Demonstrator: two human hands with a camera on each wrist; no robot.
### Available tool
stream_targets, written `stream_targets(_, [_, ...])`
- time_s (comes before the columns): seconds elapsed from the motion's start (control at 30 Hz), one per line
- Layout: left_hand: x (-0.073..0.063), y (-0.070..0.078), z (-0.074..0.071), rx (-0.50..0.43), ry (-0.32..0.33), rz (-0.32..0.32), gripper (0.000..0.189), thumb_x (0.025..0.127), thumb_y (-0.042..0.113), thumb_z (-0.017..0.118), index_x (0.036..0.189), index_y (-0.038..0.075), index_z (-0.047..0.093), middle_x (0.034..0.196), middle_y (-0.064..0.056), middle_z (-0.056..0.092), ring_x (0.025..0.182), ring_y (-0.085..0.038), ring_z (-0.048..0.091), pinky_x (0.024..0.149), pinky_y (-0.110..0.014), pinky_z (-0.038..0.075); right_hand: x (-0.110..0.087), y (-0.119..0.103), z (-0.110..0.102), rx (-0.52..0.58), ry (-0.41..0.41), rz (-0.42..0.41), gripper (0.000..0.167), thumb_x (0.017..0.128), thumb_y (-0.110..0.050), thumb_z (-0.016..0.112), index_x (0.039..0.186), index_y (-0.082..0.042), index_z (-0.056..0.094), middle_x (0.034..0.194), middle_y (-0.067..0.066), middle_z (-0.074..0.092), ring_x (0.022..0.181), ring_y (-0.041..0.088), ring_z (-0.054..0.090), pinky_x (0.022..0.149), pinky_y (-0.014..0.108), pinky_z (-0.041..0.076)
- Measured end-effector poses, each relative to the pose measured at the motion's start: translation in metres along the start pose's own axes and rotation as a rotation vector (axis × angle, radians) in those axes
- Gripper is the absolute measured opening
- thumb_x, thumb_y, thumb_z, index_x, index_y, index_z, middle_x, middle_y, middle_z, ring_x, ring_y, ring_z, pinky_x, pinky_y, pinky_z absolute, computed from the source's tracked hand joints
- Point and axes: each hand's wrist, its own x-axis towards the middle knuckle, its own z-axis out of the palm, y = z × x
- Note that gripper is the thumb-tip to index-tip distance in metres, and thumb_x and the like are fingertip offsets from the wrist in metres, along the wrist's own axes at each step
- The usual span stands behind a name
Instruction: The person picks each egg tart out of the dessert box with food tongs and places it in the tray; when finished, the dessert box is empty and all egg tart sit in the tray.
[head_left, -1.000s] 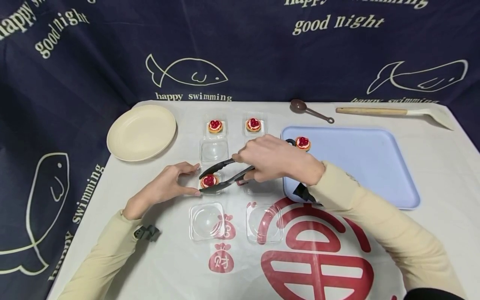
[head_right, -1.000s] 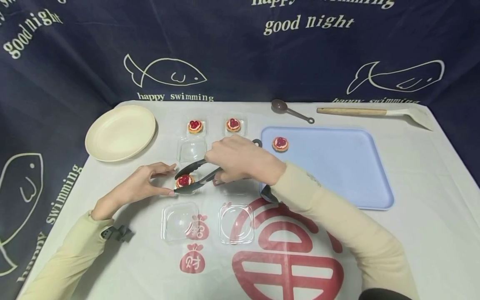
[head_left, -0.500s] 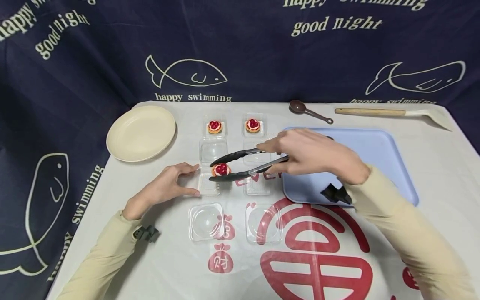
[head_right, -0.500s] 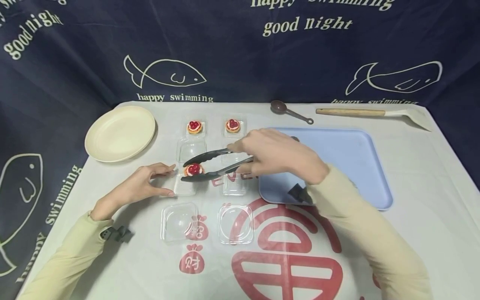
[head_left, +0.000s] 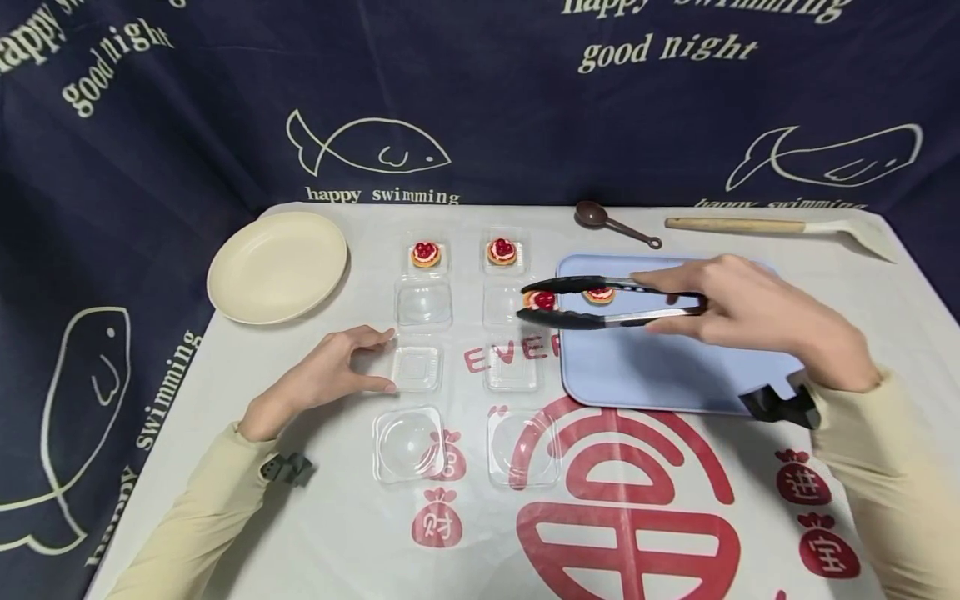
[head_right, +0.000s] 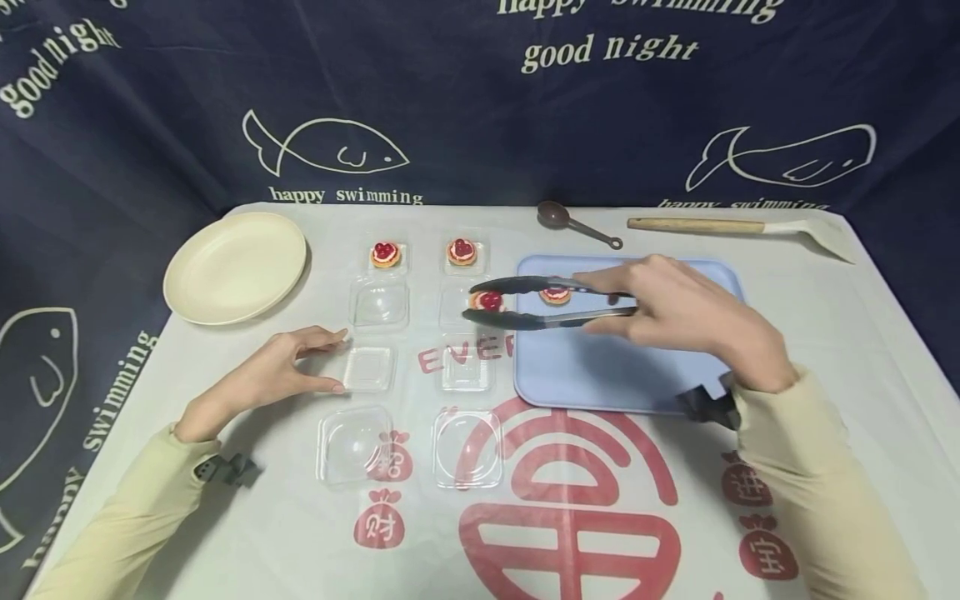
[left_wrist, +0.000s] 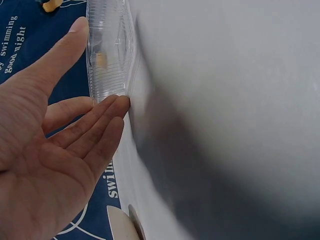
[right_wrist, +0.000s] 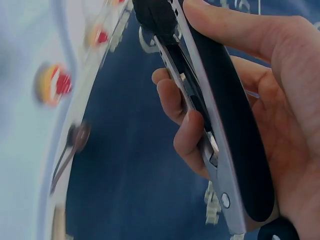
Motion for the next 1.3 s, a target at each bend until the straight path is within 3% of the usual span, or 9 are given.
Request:
stream_targets(0.07, [0.000, 0.000, 0.000, 0.000, 0.007, 0.001, 0.071, 0.072, 0.014, 0.087, 0.130, -0.013, 0.054, 0.116, -0.021, 0.065, 0.113, -0.035, 0.061, 0.101, -0.047, 0.045, -0.011, 0.012, -0.001, -0.010, 0.028, 0.043, 0.052, 0.073, -0.021, 0.086, 0.121, -0.011, 0.070, 0.062, -0.013, 0.045, 0.043, -0.004, 0.026, 0.041, 0.016, 0.026])
stream_targets(0.23, [-0.001, -0.001, 0.000, -0.011, 0.011, 0.007, 0.071, 0.073, 0.015, 0.086, 0.130, -0.012, 0.054, 0.117, -0.021, 0.065, 0.113, -0.035, 0.061, 0.101, -0.047, 0.045, -0.041, 0.039, -0.001, -0.006, 0.085, 0.198, 0.054, 0.071, -0.016, 0.086, 0.122, -0.010, 0.070, 0.053, -0.015, 0.029, 0.043, -0.003, 0.020, 0.042, 0.019, 0.022])
stream_targets(0.43, [-0.001, -0.001, 0.000, -0.007, 0.013, 0.007, 0.072, 0.072, 0.015, 0.087, 0.130, -0.012, 0.055, 0.117, -0.021, 0.065, 0.112, -0.034, 0.062, 0.100, -0.047, 0.046, -0.072, 0.067, 0.000, -0.007, 0.137, 0.318, 0.056, 0.069, -0.013, 0.086, 0.122, -0.006, 0.069, 0.049, -0.018, 0.021, 0.043, -0.005, 0.016, 0.041, 0.021, 0.021])
stream_targets(0.73, [-0.001, -0.003, 0.001, -0.012, 0.019, 0.017, 0.071, 0.071, 0.015, 0.087, 0.129, -0.013, 0.055, 0.115, -0.020, 0.066, 0.110, -0.034, 0.062, 0.098, -0.047, 0.047, -0.093, 0.101, 0.013, -0.069, 0.157, 0.353, 0.053, 0.068, -0.013, 0.085, 0.118, -0.002, 0.070, 0.049, -0.014, 0.025, 0.048, 0.002, 0.025, 0.046, 0.022, 0.022])
stream_targets(0.97, [-0.002, -0.003, 0.002, -0.016, 0.020, 0.021, 0.072, 0.072, 0.015, 0.087, 0.129, -0.013, 0.055, 0.116, -0.021, 0.065, 0.111, -0.035, 0.062, 0.098, -0.047, 0.047, -0.092, 0.100, 0.022, -0.059, 0.129, 0.366, 0.055, 0.072, -0.015, 0.084, 0.123, -0.003, 0.067, 0.047, -0.015, 0.021, 0.042, -0.001, 0.020, 0.045, 0.025, 0.023])
stream_targets(1.3, [-0.002, -0.004, 0.003, -0.010, 0.022, 0.030, 0.071, 0.072, 0.014, 0.087, 0.129, -0.013, 0.055, 0.115, -0.021, 0.066, 0.110, -0.034, 0.062, 0.098, -0.046, 0.047, -0.088, 0.100, 0.028, -0.136, 0.122, 0.330, 0.055, 0.071, -0.019, 0.085, 0.122, -0.004, 0.068, 0.052, -0.008, 0.030, 0.053, 0.010, 0.033, 0.051, 0.029, 0.029])
